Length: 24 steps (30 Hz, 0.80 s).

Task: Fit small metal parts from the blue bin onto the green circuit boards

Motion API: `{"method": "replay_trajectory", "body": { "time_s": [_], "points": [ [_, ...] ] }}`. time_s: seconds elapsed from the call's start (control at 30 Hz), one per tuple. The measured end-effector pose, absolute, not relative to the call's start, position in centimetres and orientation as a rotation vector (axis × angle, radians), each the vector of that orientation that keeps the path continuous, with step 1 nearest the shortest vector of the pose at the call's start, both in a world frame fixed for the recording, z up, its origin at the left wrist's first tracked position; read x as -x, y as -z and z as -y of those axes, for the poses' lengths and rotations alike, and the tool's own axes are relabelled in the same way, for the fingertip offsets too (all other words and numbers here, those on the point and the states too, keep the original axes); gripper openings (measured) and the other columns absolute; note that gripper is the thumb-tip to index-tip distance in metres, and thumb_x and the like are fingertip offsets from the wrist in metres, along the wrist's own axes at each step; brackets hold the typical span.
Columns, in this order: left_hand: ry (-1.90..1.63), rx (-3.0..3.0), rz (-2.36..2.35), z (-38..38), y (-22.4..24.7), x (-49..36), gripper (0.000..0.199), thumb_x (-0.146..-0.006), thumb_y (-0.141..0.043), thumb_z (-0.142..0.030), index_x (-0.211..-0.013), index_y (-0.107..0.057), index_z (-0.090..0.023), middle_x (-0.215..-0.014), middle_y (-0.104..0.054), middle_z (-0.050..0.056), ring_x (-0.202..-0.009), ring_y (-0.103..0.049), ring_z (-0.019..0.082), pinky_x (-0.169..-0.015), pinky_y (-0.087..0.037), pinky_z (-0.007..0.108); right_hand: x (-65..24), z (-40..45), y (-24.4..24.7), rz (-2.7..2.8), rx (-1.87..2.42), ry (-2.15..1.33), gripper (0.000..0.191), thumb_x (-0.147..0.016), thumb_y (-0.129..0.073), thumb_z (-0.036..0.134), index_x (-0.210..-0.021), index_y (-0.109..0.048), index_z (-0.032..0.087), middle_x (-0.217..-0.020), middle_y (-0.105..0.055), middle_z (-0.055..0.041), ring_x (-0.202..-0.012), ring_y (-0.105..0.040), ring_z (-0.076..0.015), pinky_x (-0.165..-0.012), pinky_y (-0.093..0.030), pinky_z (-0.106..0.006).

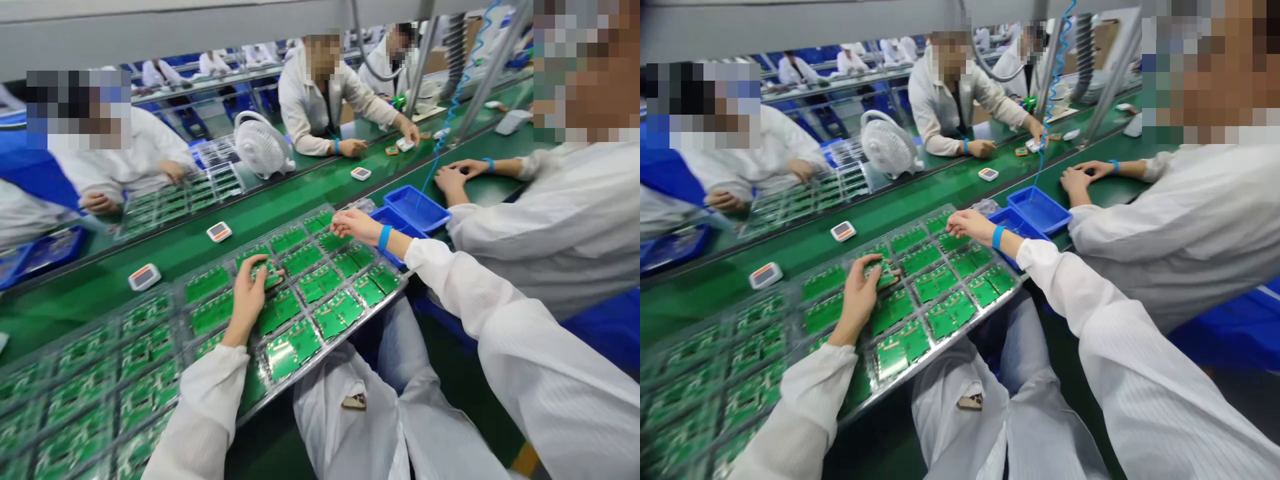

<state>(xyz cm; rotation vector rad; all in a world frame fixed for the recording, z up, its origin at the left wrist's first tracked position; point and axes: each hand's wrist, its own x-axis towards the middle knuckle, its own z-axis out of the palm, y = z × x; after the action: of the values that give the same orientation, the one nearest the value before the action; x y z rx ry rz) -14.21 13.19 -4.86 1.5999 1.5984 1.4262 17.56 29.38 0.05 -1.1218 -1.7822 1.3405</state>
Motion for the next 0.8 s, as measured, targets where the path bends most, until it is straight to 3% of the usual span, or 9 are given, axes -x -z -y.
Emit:
{"method": "replay_trajectory", "body": {
  "time_s": [0.1, 0.27, 0.43, 0.6, 0.8],
  "points": [
    [-1.397, -1.548, -1.573, -13.5, 5.5, 14.3, 0.033, -0.102, -0.067, -0.052, -0.100, -0.082, -0.023, -0.111, -0.083, 0.009, -0.110, -0.079, 0.029, -0.102, -0.066, 0.045, -11.2, -27.4, 1.3, 1.840, 0.891, -1.499, 0.023, -0.105, -0.070, 0.037, -0.093, -0.069, 0.018, -0.095, -0.084, -0.0097, -0.079, -0.075, -0.0158, -0.071, -0.064, -0.026],
    [-1.466, -1.431, -1.534, -13.8, 6.1, 14.1, 0.029, -0.099, -0.073, -0.048, -0.107, -0.085, -0.022, -0.118, -0.085, 0.010, -0.105, -0.081, 0.027, -0.090, -0.070, 0.040, -4.4, -25.7, 2.6, 1.892, 0.682, -1.518, 0.025, -0.095, -0.081, 0.041, -0.093, -0.065, 0.022, -0.090, -0.075, -0.0025, -0.078, -0.068, -0.0152, -0.075, -0.062, -0.028],
    [-1.533, -1.359, -1.459, -13.9, 5.7, 14.0, 0.037, -0.094, -0.085, -0.055, -0.104, -0.086, -0.020, -0.114, -0.085, 0.010, -0.110, -0.078, 0.026, -0.093, -0.070, 0.037, -2.8, -24.9, 3.8, 1.933, 0.526, -1.463, 0.036, -0.095, -0.080, 0.054, -0.098, -0.062, 0.022, -0.091, -0.067, -0.0008, -0.074, -0.061, -0.0141, -0.069, -0.060, -0.029],
    [-1.497, -1.239, -1.352, -13.5, 5.4, 14.0, 0.051, -0.090, -0.087, -0.068, -0.101, -0.085, -0.019, -0.108, -0.083, 0.009, -0.094, -0.078, 0.022, -0.071, -0.072, 0.031, -3.2, -24.7, 4.9, 1.962, 0.468, -1.460, 0.045, -0.099, -0.079, 0.063, -0.101, -0.061, 0.022, -0.091, -0.064, -0.0003, -0.071, -0.059, -0.0121, -0.068, -0.061, -0.028],
    [-1.510, -1.101, -1.291, -13.3, 4.9, 13.9, 0.055, -0.081, -0.096, -0.071, -0.095, -0.083, -0.019, -0.101, -0.077, 0.005, -0.087, -0.075, 0.017, -0.063, -0.072, 0.027, -3.1, -25.0, 5.4, 1.946, 0.442, -1.483, 0.053, -0.098, -0.080, 0.073, -0.101, -0.065, 0.021, -0.088, -0.068, -0.0009, -0.067, -0.060, -0.0119, -0.067, -0.059, -0.029]
  ]
}}
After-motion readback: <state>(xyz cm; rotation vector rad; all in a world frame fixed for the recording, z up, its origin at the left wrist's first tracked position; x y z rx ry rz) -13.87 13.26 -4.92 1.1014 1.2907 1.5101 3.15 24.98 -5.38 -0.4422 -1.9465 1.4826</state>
